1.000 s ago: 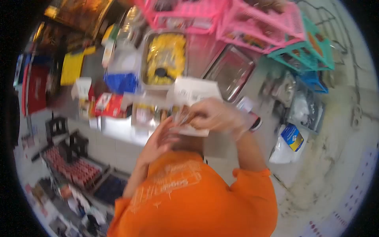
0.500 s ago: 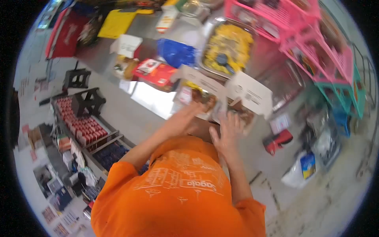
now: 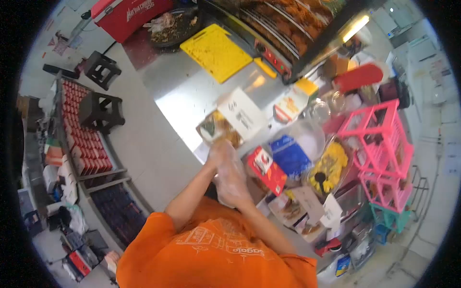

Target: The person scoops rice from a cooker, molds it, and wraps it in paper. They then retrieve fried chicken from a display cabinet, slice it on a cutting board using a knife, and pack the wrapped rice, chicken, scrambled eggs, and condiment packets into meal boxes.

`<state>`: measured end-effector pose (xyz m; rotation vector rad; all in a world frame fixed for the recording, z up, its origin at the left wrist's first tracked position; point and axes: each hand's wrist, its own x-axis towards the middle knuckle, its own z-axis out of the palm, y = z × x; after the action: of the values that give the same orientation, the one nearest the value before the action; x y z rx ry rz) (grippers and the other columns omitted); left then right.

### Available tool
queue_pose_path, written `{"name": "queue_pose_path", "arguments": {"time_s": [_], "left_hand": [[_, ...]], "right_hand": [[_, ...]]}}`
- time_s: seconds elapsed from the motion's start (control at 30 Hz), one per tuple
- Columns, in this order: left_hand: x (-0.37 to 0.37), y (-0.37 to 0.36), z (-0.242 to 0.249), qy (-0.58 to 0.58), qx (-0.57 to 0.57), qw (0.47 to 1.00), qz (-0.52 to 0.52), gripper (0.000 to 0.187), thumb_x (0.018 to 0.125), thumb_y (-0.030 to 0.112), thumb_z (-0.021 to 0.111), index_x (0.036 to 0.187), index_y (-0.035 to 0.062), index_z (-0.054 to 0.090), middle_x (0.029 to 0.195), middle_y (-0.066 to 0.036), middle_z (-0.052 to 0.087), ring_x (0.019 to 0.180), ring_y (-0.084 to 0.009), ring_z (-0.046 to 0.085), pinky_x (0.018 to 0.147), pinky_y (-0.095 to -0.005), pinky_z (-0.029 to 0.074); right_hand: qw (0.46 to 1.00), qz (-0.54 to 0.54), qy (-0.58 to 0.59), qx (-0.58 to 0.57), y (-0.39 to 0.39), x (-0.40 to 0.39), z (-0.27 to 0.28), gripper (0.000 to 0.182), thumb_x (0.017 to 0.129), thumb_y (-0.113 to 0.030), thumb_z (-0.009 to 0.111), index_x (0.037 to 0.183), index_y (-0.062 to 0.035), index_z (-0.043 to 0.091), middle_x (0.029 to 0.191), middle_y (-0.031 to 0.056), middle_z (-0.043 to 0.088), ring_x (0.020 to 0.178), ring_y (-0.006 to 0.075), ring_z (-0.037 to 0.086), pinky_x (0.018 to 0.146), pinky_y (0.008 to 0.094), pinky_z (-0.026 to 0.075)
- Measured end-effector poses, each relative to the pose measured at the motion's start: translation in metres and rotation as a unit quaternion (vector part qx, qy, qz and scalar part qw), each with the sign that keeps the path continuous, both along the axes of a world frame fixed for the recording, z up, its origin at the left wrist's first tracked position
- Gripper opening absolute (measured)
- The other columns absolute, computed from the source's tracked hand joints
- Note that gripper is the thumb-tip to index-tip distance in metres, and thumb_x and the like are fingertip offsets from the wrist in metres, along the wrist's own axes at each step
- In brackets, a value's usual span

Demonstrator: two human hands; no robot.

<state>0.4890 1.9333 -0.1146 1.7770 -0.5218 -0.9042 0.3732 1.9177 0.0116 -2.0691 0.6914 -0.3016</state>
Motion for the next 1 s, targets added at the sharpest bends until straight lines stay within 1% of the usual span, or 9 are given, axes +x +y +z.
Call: {"name": "queue_pose_path", "arguments": {"time_s": [0.1, 0.17, 0.23, 0.33, 0.37, 0.43, 0.7, 0.9, 1.0], "left_hand": [[0.109, -0.049, -0.025, 0.140, -0.006, 0.980, 0.138, 0.034, 0.098, 0.025, 0.051, 0.078, 0.0000, 0.063, 0.068, -0.011, 0.065, 0.057, -0.0226, 0.059, 0.055, -0.0412, 0.048], [0.175, -0.064, -0.032, 0.228, 0.008, 0.952, 0.206, 0.034, 0.099, 0.025, 0.051, 0.078, 0.0002, 0.063, 0.069, -0.009, 0.065, 0.058, -0.0191, 0.059, 0.054, -0.0406, 0.049], [0.248, -0.059, -0.044, 0.118, -0.158, 0.953, 0.232, 0.030, 0.102, 0.026, 0.050, 0.090, 0.0033, 0.066, 0.081, -0.008, 0.067, 0.067, -0.0166, 0.060, 0.060, -0.0360, 0.053], [0.305, -0.064, 0.030, 0.211, -0.191, 0.928, 0.242, 0.029, 0.101, 0.025, 0.047, 0.111, 0.0053, 0.064, 0.108, -0.007, 0.066, 0.099, -0.0184, 0.064, 0.080, -0.0341, 0.054], [0.316, -0.065, 0.032, 0.209, -0.177, 0.931, 0.241, 0.029, 0.101, 0.025, 0.047, 0.114, 0.0068, 0.064, 0.115, -0.006, 0.065, 0.106, -0.0194, 0.062, 0.083, -0.0365, 0.054], [0.332, -0.068, 0.025, 0.218, -0.152, 0.943, 0.201, 0.029, 0.100, 0.031, 0.046, 0.110, 0.0104, 0.063, 0.122, -0.005, 0.061, 0.116, -0.0218, 0.057, 0.086, -0.0418, 0.053], [0.339, -0.137, -0.037, 0.416, -0.178, 0.879, 0.149, 0.033, 0.101, 0.034, 0.041, 0.114, 0.0105, 0.061, 0.123, -0.011, 0.060, 0.114, -0.0311, 0.055, 0.097, -0.0605, 0.043], [0.289, -0.236, -0.115, 0.606, -0.310, 0.691, 0.244, 0.037, 0.103, 0.039, 0.042, 0.116, 0.0094, 0.059, 0.117, -0.015, 0.062, 0.104, -0.0286, 0.059, 0.089, -0.0411, 0.051], [0.283, -0.219, -0.112, 0.508, -0.189, 0.785, 0.299, 0.033, 0.102, 0.035, 0.047, 0.114, 0.0073, 0.060, 0.107, -0.015, 0.067, 0.095, -0.0259, 0.063, 0.082, -0.0360, 0.053]], "right_hand": [[0.982, 0.081, -0.008, -0.173, 0.006, 0.077, 0.000, 0.046, 0.095, -0.022, 0.058, 0.135, 0.0007, 0.054, 0.143, 0.0289, 0.049, 0.134, 0.0423, 0.045, 0.114, 0.0435, 0.033], [0.984, 0.160, -0.070, -0.022, -0.013, 0.115, 0.021, 0.032, 0.093, -0.017, 0.062, 0.121, -0.0019, 0.066, 0.132, 0.0227, 0.061, 0.126, 0.0365, 0.055, 0.110, 0.0410, 0.039], [0.996, -0.028, -0.068, 0.055, -0.067, 0.139, 0.016, 0.024, 0.096, -0.012, 0.060, 0.115, -0.0010, 0.069, 0.120, 0.0192, 0.069, 0.113, 0.0293, 0.066, 0.098, 0.0366, 0.049], [0.971, -0.225, -0.070, -0.036, -0.238, 0.187, -0.044, 0.035, 0.089, -0.012, 0.063, 0.121, 0.0031, 0.060, 0.111, 0.0243, 0.068, 0.105, 0.0337, 0.066, 0.092, 0.0419, 0.051], [0.946, -0.176, 0.025, -0.270, -0.298, 0.184, -0.098, 0.045, 0.089, -0.014, 0.060, 0.129, 0.0052, 0.052, 0.120, 0.0291, 0.063, 0.111, 0.0417, 0.062, 0.097, 0.0493, 0.049], [0.896, -0.185, 0.220, -0.340, -0.377, 0.180, -0.190, 0.068, 0.091, -0.021, 0.058, 0.150, 0.0021, 0.031, 0.138, 0.0274, 0.051, 0.122, 0.0467, 0.054, 0.104, 0.0537, 0.044], [0.876, -0.128, 0.442, -0.143, -0.366, 0.232, -0.153, 0.039, 0.086, -0.034, 0.065, 0.110, -0.0033, 0.069, 0.114, 0.0193, 0.070, 0.106, 0.0361, 0.068, 0.092, 0.0484, 0.053], [0.935, -0.095, 0.311, -0.145, -0.281, 0.286, -0.110, 0.044, 0.085, -0.041, 0.069, 0.107, -0.0028, 0.069, 0.103, 0.0201, 0.072, 0.098, 0.0384, 0.069, 0.086, 0.0475, 0.055], [0.919, -0.040, 0.363, -0.151, -0.260, 0.306, -0.086, 0.046, 0.087, -0.042, 0.069, 0.112, -0.0026, 0.065, 0.107, 0.0217, 0.070, 0.102, 0.0389, 0.068, 0.087, 0.0483, 0.054]]}}
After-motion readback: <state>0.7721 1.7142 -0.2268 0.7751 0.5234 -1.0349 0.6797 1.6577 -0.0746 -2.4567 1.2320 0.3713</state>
